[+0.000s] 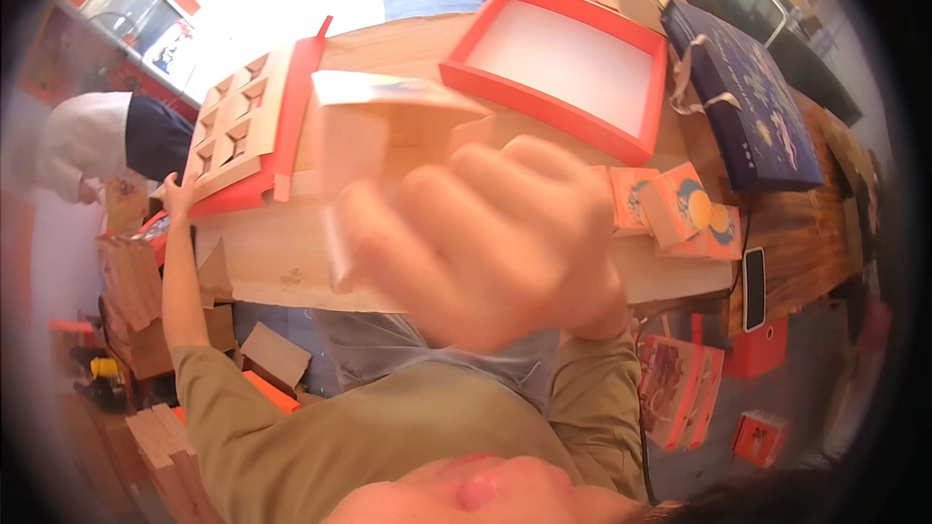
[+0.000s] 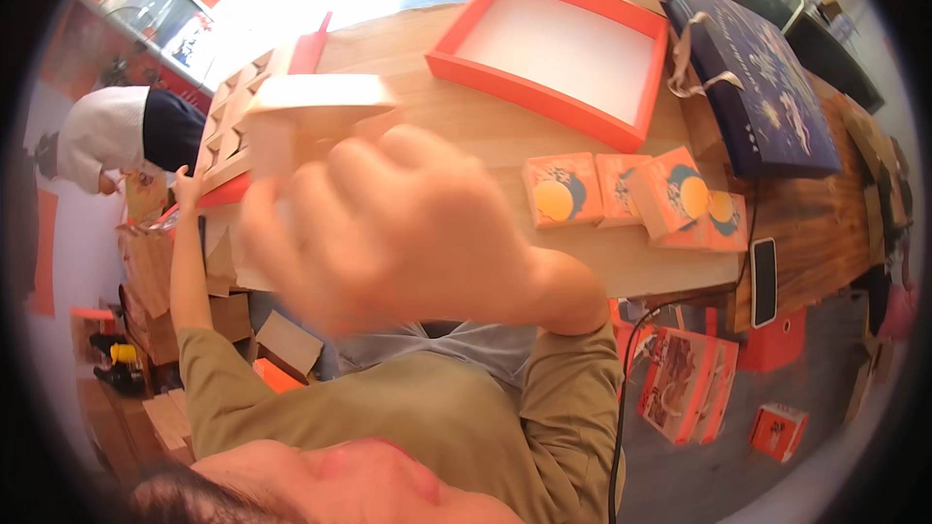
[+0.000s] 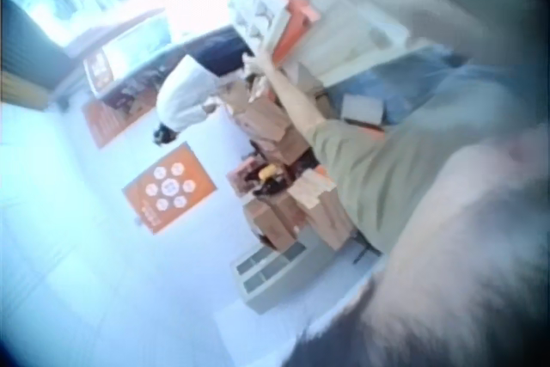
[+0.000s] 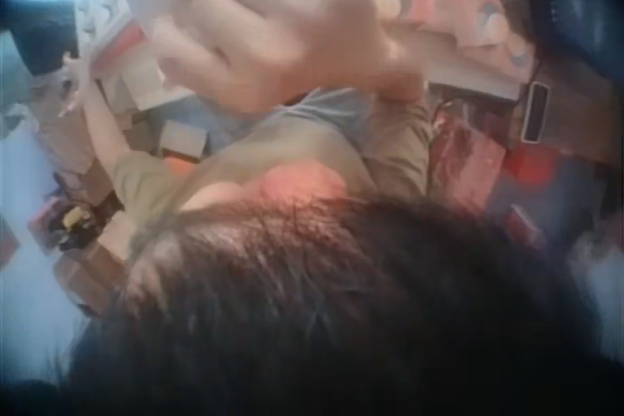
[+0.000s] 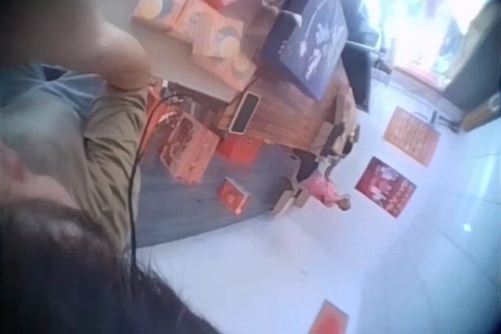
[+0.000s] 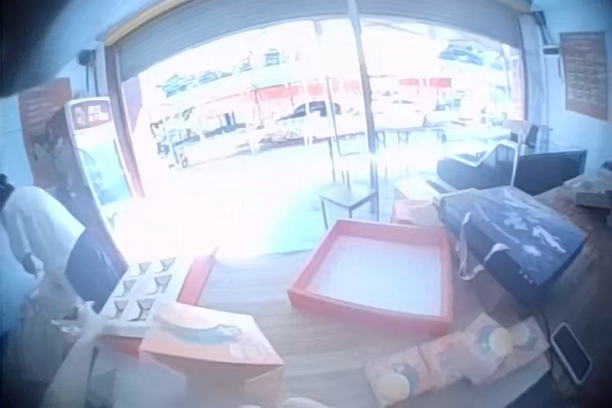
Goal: The person assembles small cardboard boxes by folding flaps and inserting them into a larger tray. They handle multiple small boxes and a larger tray, placing the assembled boxes into the tray.
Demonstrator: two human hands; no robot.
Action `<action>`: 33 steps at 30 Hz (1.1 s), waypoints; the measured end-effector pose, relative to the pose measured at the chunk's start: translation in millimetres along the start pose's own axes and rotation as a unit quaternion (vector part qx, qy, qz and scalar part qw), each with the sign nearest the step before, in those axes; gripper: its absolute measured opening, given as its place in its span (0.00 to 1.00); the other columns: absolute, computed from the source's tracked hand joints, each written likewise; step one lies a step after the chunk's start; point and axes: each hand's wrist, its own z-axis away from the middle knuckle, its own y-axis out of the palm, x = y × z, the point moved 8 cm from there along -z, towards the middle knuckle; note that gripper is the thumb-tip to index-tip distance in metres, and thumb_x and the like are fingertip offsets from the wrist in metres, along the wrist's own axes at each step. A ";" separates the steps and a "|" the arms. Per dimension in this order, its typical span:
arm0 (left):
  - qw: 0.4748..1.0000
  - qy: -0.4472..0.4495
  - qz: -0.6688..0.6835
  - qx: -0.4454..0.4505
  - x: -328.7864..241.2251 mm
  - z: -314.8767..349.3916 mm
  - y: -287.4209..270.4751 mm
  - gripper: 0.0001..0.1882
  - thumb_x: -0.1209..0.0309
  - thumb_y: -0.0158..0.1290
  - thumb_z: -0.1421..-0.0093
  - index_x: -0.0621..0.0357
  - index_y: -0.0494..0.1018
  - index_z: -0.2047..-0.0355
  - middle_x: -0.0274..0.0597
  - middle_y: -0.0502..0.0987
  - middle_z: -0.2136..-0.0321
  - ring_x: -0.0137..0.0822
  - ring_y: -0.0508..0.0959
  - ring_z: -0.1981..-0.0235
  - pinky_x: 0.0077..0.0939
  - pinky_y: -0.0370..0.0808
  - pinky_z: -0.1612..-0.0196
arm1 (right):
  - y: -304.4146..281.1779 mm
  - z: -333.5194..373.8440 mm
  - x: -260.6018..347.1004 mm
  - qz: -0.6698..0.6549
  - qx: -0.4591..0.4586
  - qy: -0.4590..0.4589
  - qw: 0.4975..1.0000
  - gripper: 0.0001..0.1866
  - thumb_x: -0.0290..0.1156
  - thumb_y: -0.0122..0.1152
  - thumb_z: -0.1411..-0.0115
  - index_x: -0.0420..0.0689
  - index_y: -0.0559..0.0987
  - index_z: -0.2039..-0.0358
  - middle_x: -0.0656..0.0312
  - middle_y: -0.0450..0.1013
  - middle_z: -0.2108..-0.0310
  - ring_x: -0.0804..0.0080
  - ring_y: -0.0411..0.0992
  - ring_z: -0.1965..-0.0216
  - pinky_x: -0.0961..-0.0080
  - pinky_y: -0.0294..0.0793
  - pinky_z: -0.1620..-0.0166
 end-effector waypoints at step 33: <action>0.572 0.363 0.722 0.143 -501.2 262.3 -195.7 0.35 0.60 0.62 0.36 0.69 0.66 0.36 0.50 0.69 0.38 0.42 0.73 0.41 0.41 0.74 0.41 | 50.3 19.0 -97.9 -0.310 -0.063 0.189 0.930 0.22 0.25 0.83 0.50 0.46 0.70 0.77 0.62 0.80 0.72 0.80 0.74 0.75 0.79 0.70 0.73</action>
